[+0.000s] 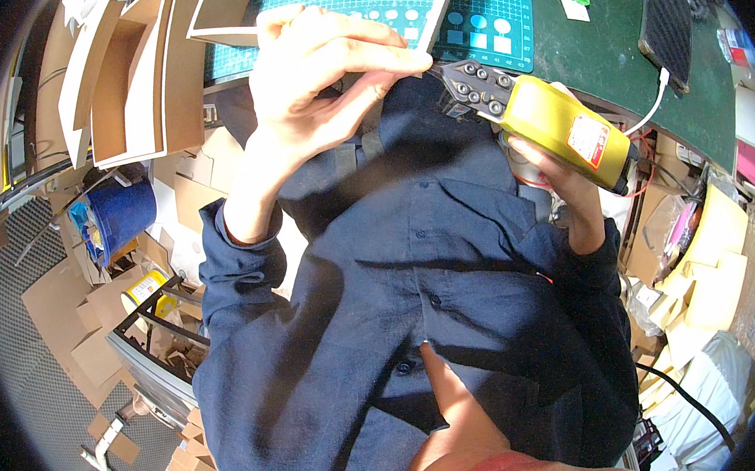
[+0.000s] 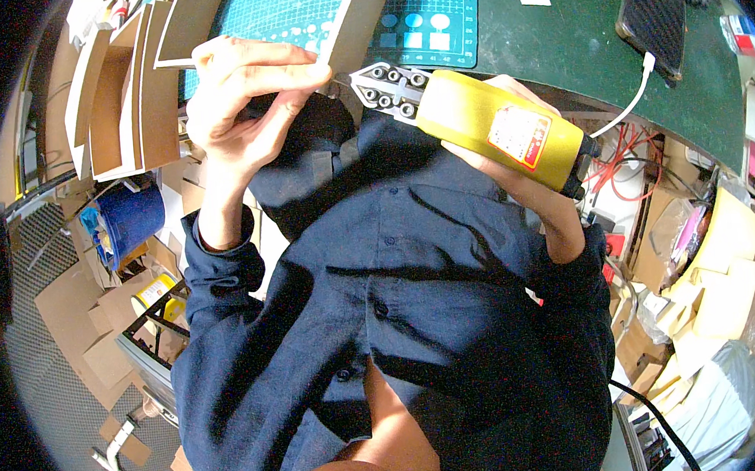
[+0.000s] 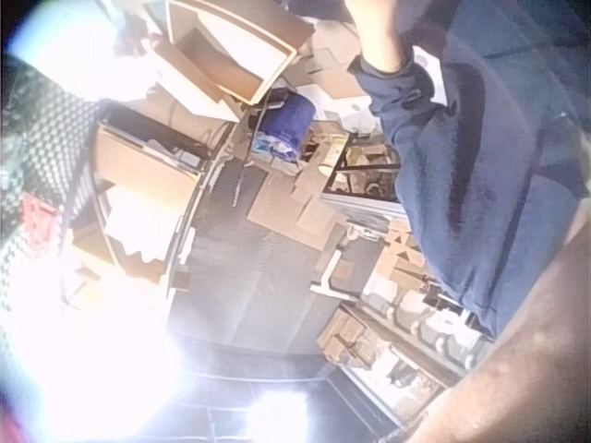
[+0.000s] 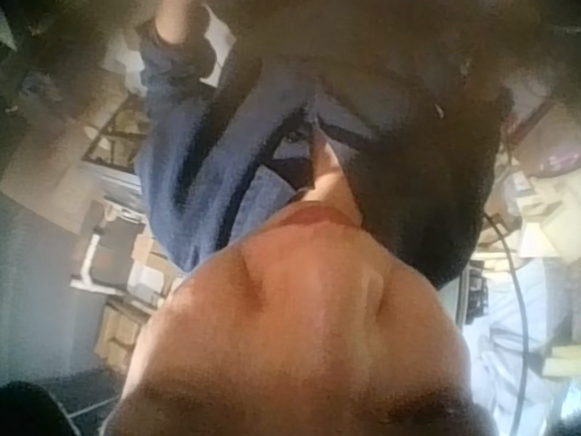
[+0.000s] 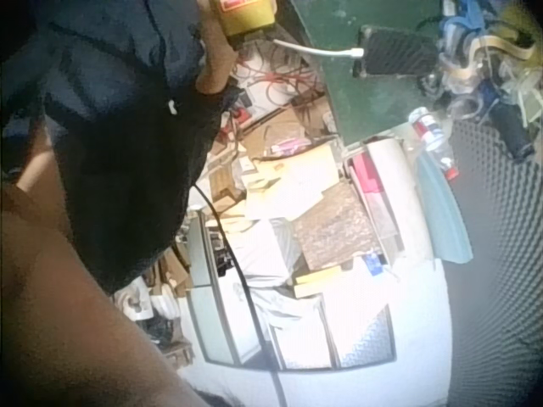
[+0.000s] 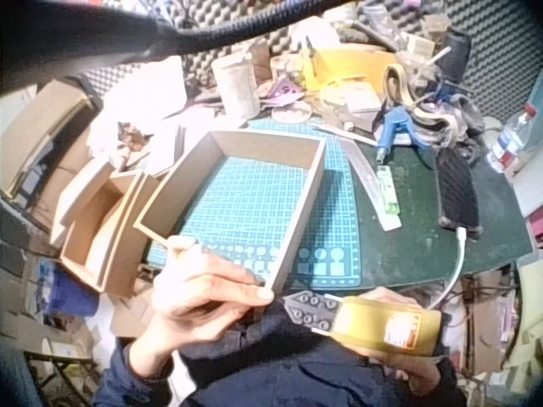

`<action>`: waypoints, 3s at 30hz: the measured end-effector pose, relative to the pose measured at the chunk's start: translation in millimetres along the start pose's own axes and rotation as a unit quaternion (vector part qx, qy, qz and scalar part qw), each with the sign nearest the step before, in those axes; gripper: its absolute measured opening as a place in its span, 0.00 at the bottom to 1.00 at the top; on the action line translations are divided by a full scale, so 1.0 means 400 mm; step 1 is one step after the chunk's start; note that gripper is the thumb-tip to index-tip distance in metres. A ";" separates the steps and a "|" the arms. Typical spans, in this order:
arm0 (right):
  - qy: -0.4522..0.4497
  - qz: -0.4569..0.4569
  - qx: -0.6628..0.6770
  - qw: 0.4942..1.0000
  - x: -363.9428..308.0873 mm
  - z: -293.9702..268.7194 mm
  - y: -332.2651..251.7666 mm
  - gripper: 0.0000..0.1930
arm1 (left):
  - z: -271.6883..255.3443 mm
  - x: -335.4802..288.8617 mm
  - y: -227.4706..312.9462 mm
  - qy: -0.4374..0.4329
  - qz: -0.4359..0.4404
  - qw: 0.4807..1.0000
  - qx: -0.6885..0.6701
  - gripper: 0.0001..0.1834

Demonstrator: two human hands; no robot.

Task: The person assembles a small cardboard box by applying white paint to the edges of a cardboard piece, then using a hot glue gun to attach side panels to a base. The person repeatedly applies glue to edges and presses panels into place to form the box structure.

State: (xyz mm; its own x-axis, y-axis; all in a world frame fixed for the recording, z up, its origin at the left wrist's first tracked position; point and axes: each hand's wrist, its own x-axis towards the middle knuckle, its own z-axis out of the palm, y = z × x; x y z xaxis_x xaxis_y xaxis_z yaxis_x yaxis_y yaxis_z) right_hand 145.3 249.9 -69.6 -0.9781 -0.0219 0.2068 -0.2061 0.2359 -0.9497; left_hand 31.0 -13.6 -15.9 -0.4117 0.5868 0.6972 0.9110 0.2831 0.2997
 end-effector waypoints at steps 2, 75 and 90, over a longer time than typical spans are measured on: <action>0.001 -0.001 -0.006 1.000 0.001 0.001 -0.002 0.20 | 0.000 0.001 0.001 0.002 0.001 1.000 -0.001 0.13; 0.079 -0.026 0.005 0.997 0.053 -0.185 -0.262 0.25 | -0.384 0.179 -0.159 -0.158 -0.165 0.969 -0.095 0.20; -0.110 0.134 0.677 0.715 0.139 0.357 -0.122 0.26 | -0.316 0.372 0.176 -0.266 0.078 0.927 0.253 0.14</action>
State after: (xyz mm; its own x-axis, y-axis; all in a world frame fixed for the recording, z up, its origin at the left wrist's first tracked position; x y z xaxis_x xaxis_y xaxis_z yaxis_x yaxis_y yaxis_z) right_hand 97.0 98.3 -45.4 -0.9378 -0.3394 0.0731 0.2975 -0.8940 -0.3350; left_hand 36.5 -2.3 191.1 -0.3508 0.9034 0.2464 0.8891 0.4039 -0.2153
